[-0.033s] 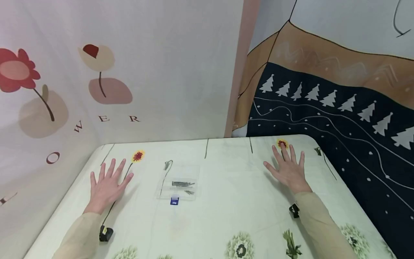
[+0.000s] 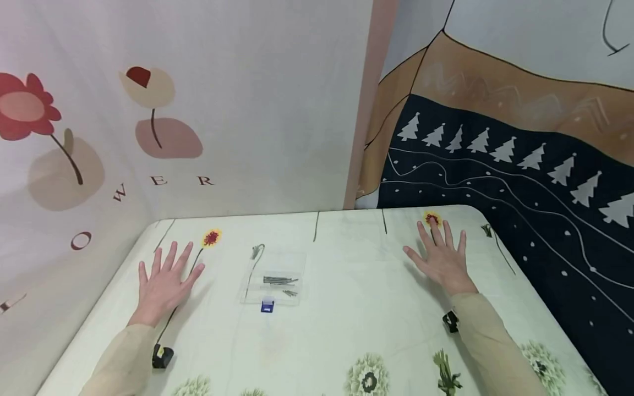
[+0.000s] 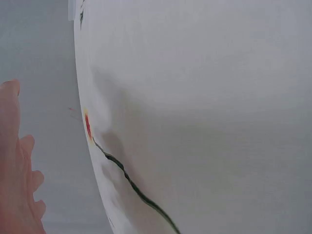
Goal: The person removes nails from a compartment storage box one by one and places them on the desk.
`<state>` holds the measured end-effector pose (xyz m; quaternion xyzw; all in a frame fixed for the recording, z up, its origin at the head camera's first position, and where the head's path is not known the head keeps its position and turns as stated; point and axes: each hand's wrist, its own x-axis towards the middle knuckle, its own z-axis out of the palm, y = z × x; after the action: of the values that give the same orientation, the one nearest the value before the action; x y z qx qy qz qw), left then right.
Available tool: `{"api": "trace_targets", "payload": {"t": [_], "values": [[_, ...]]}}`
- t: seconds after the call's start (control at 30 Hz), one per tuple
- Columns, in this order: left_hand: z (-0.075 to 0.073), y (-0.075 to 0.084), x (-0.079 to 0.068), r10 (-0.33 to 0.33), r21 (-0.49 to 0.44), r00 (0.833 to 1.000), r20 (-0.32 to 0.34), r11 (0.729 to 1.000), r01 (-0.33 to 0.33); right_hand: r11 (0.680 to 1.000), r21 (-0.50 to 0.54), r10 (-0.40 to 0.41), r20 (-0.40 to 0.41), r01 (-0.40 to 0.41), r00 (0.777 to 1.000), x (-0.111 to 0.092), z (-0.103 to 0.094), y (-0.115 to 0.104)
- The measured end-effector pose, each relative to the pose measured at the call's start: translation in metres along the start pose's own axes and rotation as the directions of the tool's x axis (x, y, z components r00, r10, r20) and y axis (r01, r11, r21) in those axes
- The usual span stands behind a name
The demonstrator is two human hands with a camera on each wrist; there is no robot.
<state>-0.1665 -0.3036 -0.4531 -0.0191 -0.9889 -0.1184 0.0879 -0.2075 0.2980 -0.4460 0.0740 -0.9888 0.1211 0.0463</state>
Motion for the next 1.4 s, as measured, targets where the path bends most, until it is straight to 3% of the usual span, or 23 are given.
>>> {"api": "trace_targets", "payload": {"t": [0.77, 1.4], "values": [[-0.012, -0.002, 0.0, -0.002, 0.014, 1.0, 0.009, 1.0, 0.002, 1.0, 0.003, -0.024, 0.018, 0.024, 1.0, 0.004, -0.003, -0.011], [-0.001, 0.002, -0.006, -0.003, 0.012, 1.0, 0.027, 1.0, 0.002, 0.998, 0.025, -0.053, 0.026, 0.052, 0.998, -0.001, 0.008, -0.03]]}}
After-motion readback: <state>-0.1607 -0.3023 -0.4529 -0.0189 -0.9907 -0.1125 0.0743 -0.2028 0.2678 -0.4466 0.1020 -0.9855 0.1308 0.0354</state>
